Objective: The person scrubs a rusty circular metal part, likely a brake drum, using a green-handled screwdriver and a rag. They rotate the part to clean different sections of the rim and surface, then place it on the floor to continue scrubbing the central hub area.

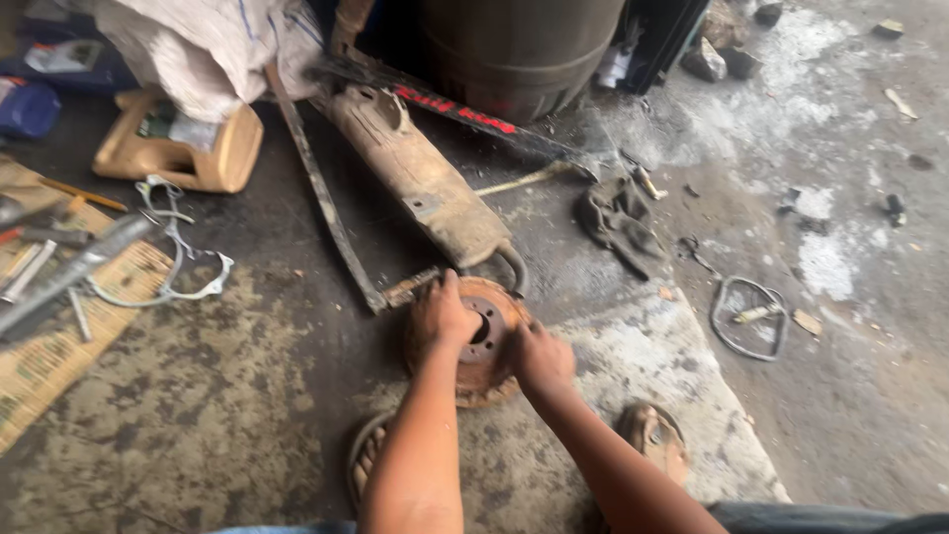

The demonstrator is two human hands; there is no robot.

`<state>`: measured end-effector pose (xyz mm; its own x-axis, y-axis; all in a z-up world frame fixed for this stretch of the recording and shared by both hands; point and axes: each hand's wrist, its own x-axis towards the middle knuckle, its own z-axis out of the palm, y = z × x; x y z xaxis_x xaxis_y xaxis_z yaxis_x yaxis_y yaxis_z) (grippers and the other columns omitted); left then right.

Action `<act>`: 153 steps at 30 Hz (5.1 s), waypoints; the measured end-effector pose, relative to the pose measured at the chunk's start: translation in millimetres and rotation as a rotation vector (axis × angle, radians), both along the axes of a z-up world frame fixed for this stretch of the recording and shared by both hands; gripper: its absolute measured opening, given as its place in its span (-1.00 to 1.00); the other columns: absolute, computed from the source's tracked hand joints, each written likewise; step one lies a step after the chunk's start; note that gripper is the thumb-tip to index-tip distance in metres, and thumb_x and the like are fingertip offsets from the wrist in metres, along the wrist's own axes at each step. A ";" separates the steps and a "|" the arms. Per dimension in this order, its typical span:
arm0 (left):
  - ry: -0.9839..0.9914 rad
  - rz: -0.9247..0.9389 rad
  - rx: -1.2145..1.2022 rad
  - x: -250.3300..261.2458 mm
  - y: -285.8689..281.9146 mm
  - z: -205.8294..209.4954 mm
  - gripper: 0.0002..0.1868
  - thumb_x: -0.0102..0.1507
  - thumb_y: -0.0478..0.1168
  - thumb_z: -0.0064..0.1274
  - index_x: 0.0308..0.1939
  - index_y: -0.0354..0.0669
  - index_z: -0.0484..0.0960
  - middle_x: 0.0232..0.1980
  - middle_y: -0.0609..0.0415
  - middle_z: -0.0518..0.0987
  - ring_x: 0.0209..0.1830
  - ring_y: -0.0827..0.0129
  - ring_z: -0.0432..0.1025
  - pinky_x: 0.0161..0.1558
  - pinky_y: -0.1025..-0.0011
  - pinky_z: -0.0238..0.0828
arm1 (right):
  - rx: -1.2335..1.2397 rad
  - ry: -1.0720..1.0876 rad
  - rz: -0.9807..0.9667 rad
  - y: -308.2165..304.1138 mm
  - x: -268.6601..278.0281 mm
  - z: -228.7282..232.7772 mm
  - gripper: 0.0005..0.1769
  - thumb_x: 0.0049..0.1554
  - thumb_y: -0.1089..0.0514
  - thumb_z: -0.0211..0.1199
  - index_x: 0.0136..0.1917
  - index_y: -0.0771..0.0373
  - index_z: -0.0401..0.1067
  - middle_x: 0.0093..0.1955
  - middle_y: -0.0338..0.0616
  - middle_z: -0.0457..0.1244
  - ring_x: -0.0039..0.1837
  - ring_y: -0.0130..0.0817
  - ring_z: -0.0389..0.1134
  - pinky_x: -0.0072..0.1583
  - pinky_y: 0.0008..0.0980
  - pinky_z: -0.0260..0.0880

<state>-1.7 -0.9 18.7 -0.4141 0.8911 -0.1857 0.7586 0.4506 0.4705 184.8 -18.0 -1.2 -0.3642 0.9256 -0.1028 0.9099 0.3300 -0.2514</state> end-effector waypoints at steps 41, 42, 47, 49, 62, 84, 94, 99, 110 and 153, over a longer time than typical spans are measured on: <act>0.108 -0.027 0.062 -2.5 6.2 29.0 -0.19 -0.10 -0.15 0.27 0.24 -0.10 0.39 0.22 -0.17 0.48 0.29 -0.02 0.32 0.29 0.02 0.21 | 0.051 -0.024 0.348 58.6 -0.8 0.6 -0.66 0.09 0.17 0.15 0.16 0.18 0.43 0.02 -0.03 0.37 -0.12 0.00 0.46 -0.12 -0.03 0.46; 0.089 -0.019 0.012 -6.1 7.0 30.5 -0.22 -0.05 -0.14 0.25 0.26 -0.09 0.39 0.25 -0.17 0.48 0.30 -0.03 0.33 0.28 0.04 0.25 | 0.043 -0.028 0.356 63.5 -6.2 0.2 -0.70 0.10 0.14 0.16 0.12 0.17 0.43 0.00 -0.02 0.38 -0.11 -0.02 0.46 -0.12 -0.04 0.46; -0.002 -0.038 0.015 4.5 3.6 25.0 -0.19 -0.01 -0.10 0.27 0.31 -0.14 0.36 0.28 -0.19 0.47 0.34 -0.05 0.32 0.32 0.09 0.26 | -0.085 -0.202 0.357 67.4 7.1 2.3 -0.80 0.28 0.10 0.03 0.07 0.15 0.44 -0.04 0.02 0.38 -0.14 -0.07 0.46 -0.14 -0.10 0.47; 0.026 -0.027 -0.022 0.0 5.4 26.3 -0.22 -0.02 -0.13 0.25 0.29 -0.10 0.38 0.28 -0.16 0.47 0.36 -0.01 0.31 0.36 0.05 0.21 | 0.129 -0.064 0.501 71.6 0.7 6.3 -0.80 0.15 0.14 0.12 0.03 0.14 0.48 -0.02 0.02 0.37 -0.15 -0.04 0.46 -0.15 -0.09 0.46; 0.062 -0.042 -0.043 -2.5 6.2 12.1 -0.21 0.01 -0.13 0.23 0.33 -0.07 0.36 0.30 -0.15 0.46 0.36 0.02 0.31 0.40 0.03 0.14 | -0.003 -0.163 0.495 79.6 -13.5 -1.8 -0.76 0.22 0.10 0.12 0.11 0.11 0.49 0.08 0.00 0.36 -0.17 -0.14 0.47 -0.22 -0.16 0.47; 0.046 -0.065 0.003 -1.7 6.6 0.6 -0.19 -0.05 -0.19 0.25 0.31 -0.14 0.39 0.28 -0.17 0.47 0.36 -0.02 0.29 0.39 -0.02 0.12 | 0.118 0.003 0.815 126.3 -15.1 19.6 -0.73 0.12 0.21 0.14 0.08 0.10 0.52 -0.03 -0.16 0.41 -0.13 -0.13 0.45 -0.19 -0.18 0.46; 0.005 -0.079 0.026 -1.4 9.5 4.0 -0.39 -0.03 -0.28 0.11 0.14 -0.19 0.50 0.29 -0.09 0.48 0.36 0.02 0.31 0.38 -0.04 0.14 | 0.080 -0.015 0.615 133.3 20.4 -0.6 -0.66 0.18 0.25 0.12 0.18 -0.01 0.52 0.03 -0.25 0.42 -0.29 -0.17 0.43 -0.25 -0.21 0.44; 0.000 -0.084 0.029 -5.9 7.2 19.8 -0.36 -0.02 -0.25 0.14 0.18 -0.20 0.47 0.27 -0.16 0.48 0.32 -0.02 0.33 0.36 0.09 0.20 | 0.063 0.035 0.221 164.5 33.1 -2.8 -0.85 0.26 0.08 0.22 0.07 0.07 0.54 -0.05 -0.13 0.43 -0.14 -0.12 0.44 -0.11 -0.13 0.48; -0.034 0.081 -0.226 6.5 4.1 17.6 -0.26 0.10 -0.23 0.13 0.38 -0.21 0.33 0.39 -0.20 0.39 0.25 -0.08 0.44 0.23 0.14 0.43 | -0.457 0.213 0.251 156.2 13.3 17.0 -0.75 0.17 0.07 0.29 0.12 0.11 0.55 0.05 -0.15 0.46 0.07 -0.33 0.50 0.17 -0.30 0.53; 0.147 0.273 -0.004 -8.3 -1.6 -5.7 -0.46 0.05 -0.13 0.23 0.09 -0.24 0.58 0.27 -0.08 0.47 0.32 0.00 0.35 0.31 0.16 0.32 | -0.093 0.263 0.010 66.2 -30.7 19.4 -0.93 0.05 0.21 0.22 -0.16 0.22 0.43 -0.19 0.14 0.36 -0.05 0.19 0.40 -0.03 0.09 0.40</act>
<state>-10.1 -2.4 13.0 -0.6606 0.7427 -0.1092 0.6693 0.6486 0.3623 154.1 48.1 18.2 -0.3988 0.9129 -0.0875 0.8062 0.3035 -0.5079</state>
